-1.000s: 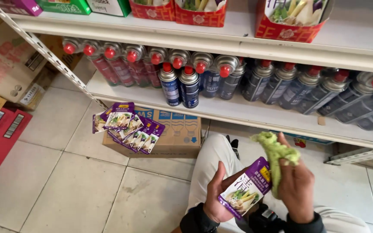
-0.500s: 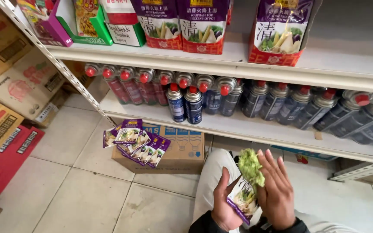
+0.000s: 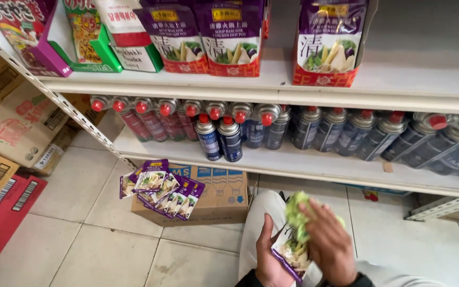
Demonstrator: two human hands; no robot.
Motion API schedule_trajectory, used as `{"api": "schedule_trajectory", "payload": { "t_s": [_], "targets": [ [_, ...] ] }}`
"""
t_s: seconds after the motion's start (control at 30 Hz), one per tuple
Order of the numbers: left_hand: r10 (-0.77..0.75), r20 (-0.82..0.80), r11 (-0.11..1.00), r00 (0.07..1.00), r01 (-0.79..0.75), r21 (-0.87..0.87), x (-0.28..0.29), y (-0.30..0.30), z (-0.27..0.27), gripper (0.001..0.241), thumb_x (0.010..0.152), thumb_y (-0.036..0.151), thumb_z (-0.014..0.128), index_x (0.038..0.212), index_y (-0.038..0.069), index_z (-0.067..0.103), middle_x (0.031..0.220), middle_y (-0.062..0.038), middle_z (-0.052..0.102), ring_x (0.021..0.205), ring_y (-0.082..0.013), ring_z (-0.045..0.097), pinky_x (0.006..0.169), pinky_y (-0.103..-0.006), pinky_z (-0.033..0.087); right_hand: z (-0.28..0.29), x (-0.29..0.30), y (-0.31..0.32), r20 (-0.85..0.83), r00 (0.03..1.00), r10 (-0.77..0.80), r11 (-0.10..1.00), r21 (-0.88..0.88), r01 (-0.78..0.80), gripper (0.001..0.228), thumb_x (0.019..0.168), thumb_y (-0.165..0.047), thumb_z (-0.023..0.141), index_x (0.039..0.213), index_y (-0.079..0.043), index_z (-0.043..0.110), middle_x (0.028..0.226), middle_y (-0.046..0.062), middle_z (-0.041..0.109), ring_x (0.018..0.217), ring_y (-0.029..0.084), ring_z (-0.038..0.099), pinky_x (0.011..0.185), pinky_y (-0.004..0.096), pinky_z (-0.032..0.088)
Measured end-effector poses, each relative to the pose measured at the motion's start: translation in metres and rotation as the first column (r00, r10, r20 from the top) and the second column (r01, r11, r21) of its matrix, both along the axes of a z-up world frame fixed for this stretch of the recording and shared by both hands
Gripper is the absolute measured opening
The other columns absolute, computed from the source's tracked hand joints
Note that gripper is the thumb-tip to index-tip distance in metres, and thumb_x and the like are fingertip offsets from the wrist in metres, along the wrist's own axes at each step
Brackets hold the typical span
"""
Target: The person wipes individual soup base packets clean with a green cloth, then places them into a rigid box or onto a shelf. The packets are wiped on both sides before being placed.
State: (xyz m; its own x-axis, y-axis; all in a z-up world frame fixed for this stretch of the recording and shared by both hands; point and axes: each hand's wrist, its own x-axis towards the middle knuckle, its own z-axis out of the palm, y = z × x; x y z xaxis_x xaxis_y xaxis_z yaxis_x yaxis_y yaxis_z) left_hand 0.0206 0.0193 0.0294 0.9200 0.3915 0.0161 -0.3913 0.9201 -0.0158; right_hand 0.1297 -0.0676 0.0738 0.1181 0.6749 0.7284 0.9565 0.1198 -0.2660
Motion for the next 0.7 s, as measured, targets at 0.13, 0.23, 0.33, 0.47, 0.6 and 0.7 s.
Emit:
{"api": "schedule_trajectory", "payload": {
  "t_s": [0.13, 0.23, 0.33, 0.47, 0.6, 0.7],
  "targets": [
    [-0.096, -0.132, 0.995, 0.987, 0.091, -0.049, -0.014, 0.008, 0.008, 0.086, 0.097, 0.07, 0.042, 0.154, 0.006, 0.047, 0.144, -0.013, 0.061, 0.128, -0.0271, 0.062, 0.11, -0.0404, 0.049, 0.043, -0.009, -0.003, -0.167, 0.985, -0.03, 0.999, -0.017, 0.027, 0.014, 0.077, 0.007, 0.06, 0.091, 0.003, 0.063, 0.132, 0.017, 0.068, 0.134, 0.038, 0.06, 0.112, 0.052, 0.047],
    [-0.189, -0.038, 0.98, 0.981, 0.186, -0.066, -0.022, 0.003, 0.001, 0.096, 0.095, 0.077, 0.042, 0.157, 0.004, 0.041, 0.151, -0.015, 0.054, 0.133, -0.0287, 0.058, 0.115, -0.0418, 0.046, 0.048, -0.038, -0.019, -0.068, 0.99, 0.12, 0.993, -0.013, -0.122, 0.008, 0.085, 0.002, 0.065, 0.092, 0.002, 0.06, 0.132, 0.02, 0.068, 0.132, 0.039, 0.063, 0.11, 0.051, 0.05],
    [-0.236, 0.039, 0.966, 0.971, 0.239, -0.097, -0.015, 0.007, 0.029, 0.105, 0.089, 0.081, 0.046, 0.156, 0.0, 0.039, 0.152, -0.018, 0.053, 0.134, -0.0307, 0.056, 0.115, -0.0423, 0.044, 0.039, -0.044, -0.01, 0.07, 0.967, 0.246, 0.969, -0.012, -0.246, 0.009, 0.091, -0.002, 0.07, 0.096, 0.001, 0.063, 0.134, 0.02, 0.068, 0.132, 0.037, 0.063, 0.111, 0.05, 0.05],
    [-0.162, -0.053, 0.986, 0.985, 0.16, -0.047, -0.017, 0.009, 0.002, 0.099, 0.084, 0.07, 0.055, 0.153, 0.001, 0.042, 0.148, -0.018, 0.056, 0.131, -0.0331, 0.057, 0.111, -0.0457, 0.044, 0.028, -0.019, -0.002, 0.082, 0.995, 0.061, 0.998, -0.003, -0.061, 0.01, 0.083, -0.006, 0.069, 0.089, -0.007, 0.062, 0.136, 0.015, 0.067, 0.136, 0.035, 0.057, 0.111, 0.055, 0.042],
    [-0.082, -0.134, 0.99, 0.988, 0.096, 0.106, -0.029, 0.008, -0.024, 0.085, 0.082, 0.045, 0.061, 0.151, 0.0, 0.044, 0.142, -0.018, 0.059, 0.128, -0.0345, 0.06, 0.112, -0.047, 0.046, 0.043, -0.003, 0.003, 0.037, 0.989, -0.143, 0.99, -0.003, 0.143, 0.013, 0.083, -0.002, 0.067, 0.094, -0.003, 0.061, 0.138, 0.012, 0.065, 0.14, 0.035, 0.052, 0.115, 0.062, 0.031],
    [-0.143, -0.091, 0.983, 0.986, 0.152, 0.106, -0.03, 0.014, -0.03, 0.086, 0.072, 0.03, 0.061, 0.148, -0.007, 0.045, 0.135, -0.024, 0.061, 0.122, -0.0384, 0.062, 0.109, -0.0482, 0.049, 0.051, -0.002, -0.006, -0.19, 0.977, -0.093, 0.995, -0.065, 0.082, 0.03, 0.08, 0.008, 0.059, 0.11, 0.003, 0.06, 0.147, 0.018, 0.061, 0.143, 0.038, 0.055, 0.112, 0.045, 0.048]
  ]
}}
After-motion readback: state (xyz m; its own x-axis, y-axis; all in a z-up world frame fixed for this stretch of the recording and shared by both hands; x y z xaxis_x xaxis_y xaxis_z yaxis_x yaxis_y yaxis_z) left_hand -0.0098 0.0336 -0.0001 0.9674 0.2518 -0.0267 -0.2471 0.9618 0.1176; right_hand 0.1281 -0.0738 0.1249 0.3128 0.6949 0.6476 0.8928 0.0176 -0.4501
